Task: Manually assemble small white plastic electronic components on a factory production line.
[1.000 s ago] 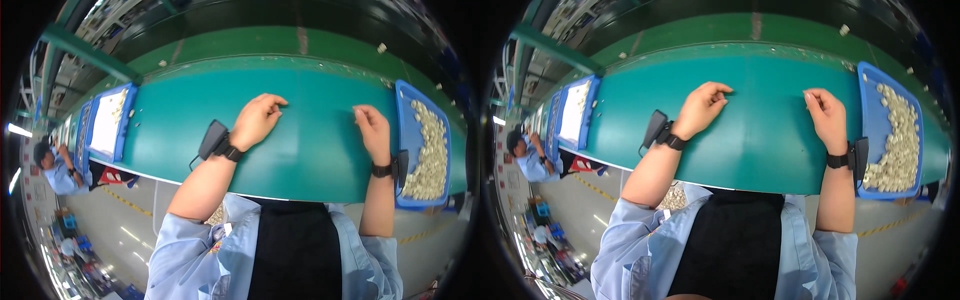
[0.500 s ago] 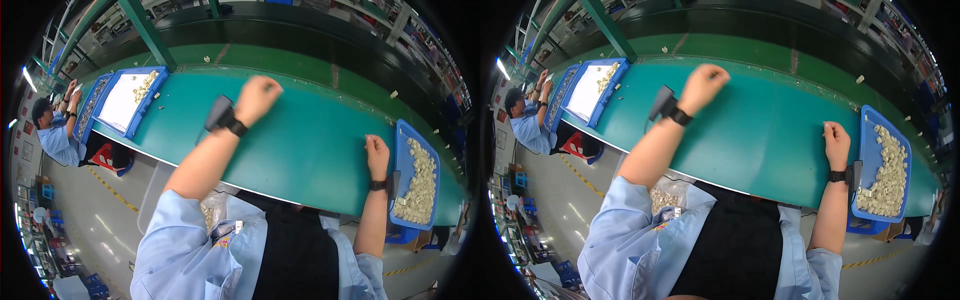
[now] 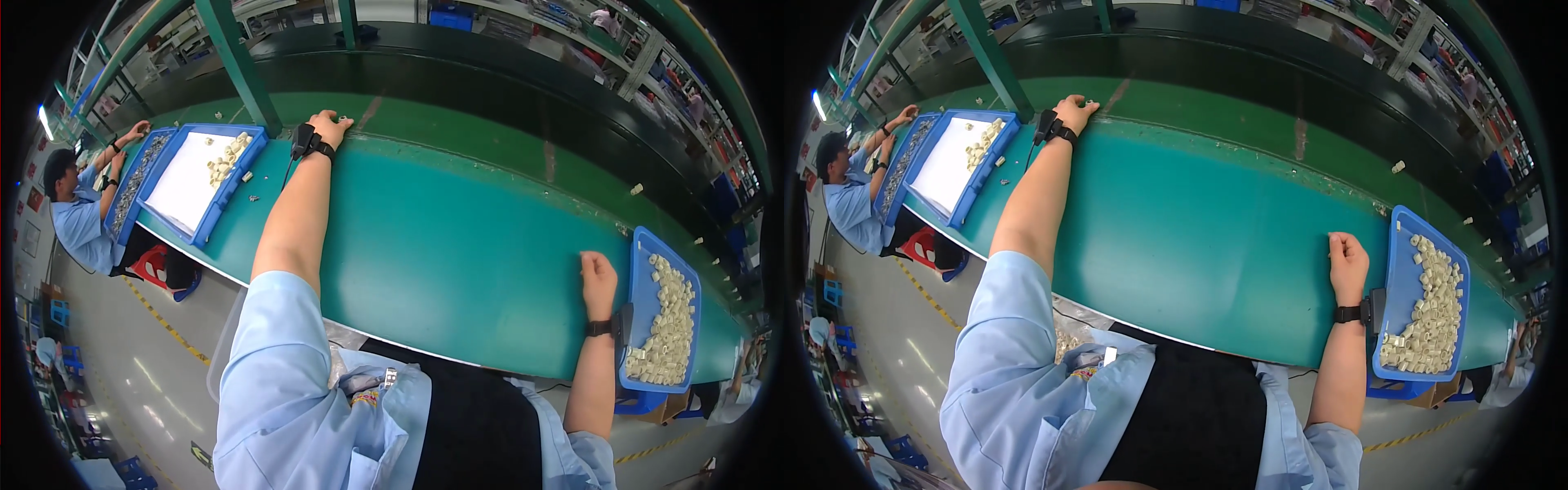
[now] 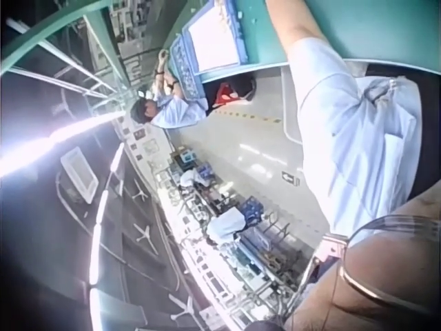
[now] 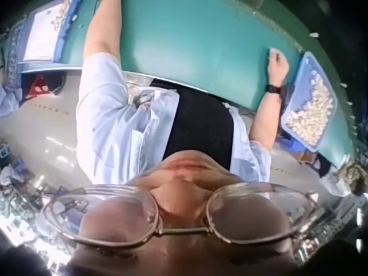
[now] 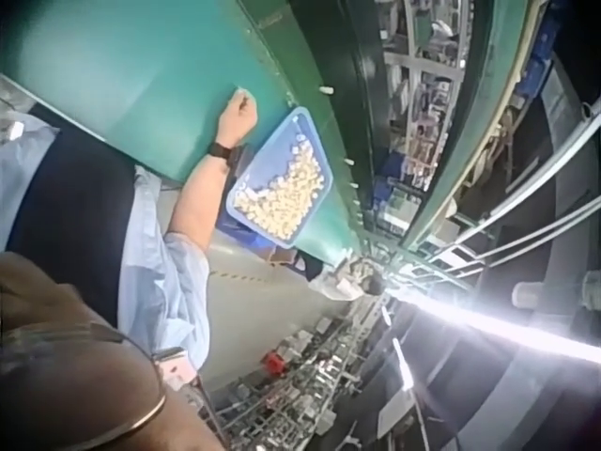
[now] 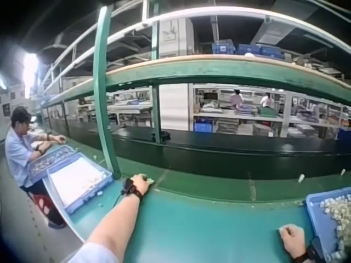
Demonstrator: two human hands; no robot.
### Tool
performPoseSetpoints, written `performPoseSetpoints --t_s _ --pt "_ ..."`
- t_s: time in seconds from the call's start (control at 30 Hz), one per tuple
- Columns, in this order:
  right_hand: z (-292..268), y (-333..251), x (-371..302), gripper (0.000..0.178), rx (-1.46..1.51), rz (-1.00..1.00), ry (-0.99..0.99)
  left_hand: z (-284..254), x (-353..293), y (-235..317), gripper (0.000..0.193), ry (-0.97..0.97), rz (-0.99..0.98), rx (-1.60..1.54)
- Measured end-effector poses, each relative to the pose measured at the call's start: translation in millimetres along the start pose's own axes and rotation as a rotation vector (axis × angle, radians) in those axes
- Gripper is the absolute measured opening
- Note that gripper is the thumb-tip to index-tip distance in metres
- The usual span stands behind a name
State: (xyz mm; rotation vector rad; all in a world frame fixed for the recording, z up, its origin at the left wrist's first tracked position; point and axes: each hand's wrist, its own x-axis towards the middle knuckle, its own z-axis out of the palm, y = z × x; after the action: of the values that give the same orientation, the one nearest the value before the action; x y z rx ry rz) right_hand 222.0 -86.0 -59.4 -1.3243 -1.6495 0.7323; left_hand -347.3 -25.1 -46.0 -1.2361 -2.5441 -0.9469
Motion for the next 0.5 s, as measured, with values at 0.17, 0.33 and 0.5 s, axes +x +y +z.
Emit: performPoseSetpoints --t_s 0.17,0.33,0.5 --pt "0.8 -0.4 1.4 0.017 0.003 0.018 -0.002 3.6 2.7 -1.6 0.044 -0.134 0.05 -0.067" --pt "-6.6 -7.0 2.4 0.017 0.006 0.029 -0.014 0.5 -20.0 22.4 0.031 -0.051 0.124 -0.423" --pt "-21.2 -59.2 -17.7 0.018 0.148 -0.054 0.071 -17.0 -86.8 69.6 0.018 -0.286 0.406 -0.702"
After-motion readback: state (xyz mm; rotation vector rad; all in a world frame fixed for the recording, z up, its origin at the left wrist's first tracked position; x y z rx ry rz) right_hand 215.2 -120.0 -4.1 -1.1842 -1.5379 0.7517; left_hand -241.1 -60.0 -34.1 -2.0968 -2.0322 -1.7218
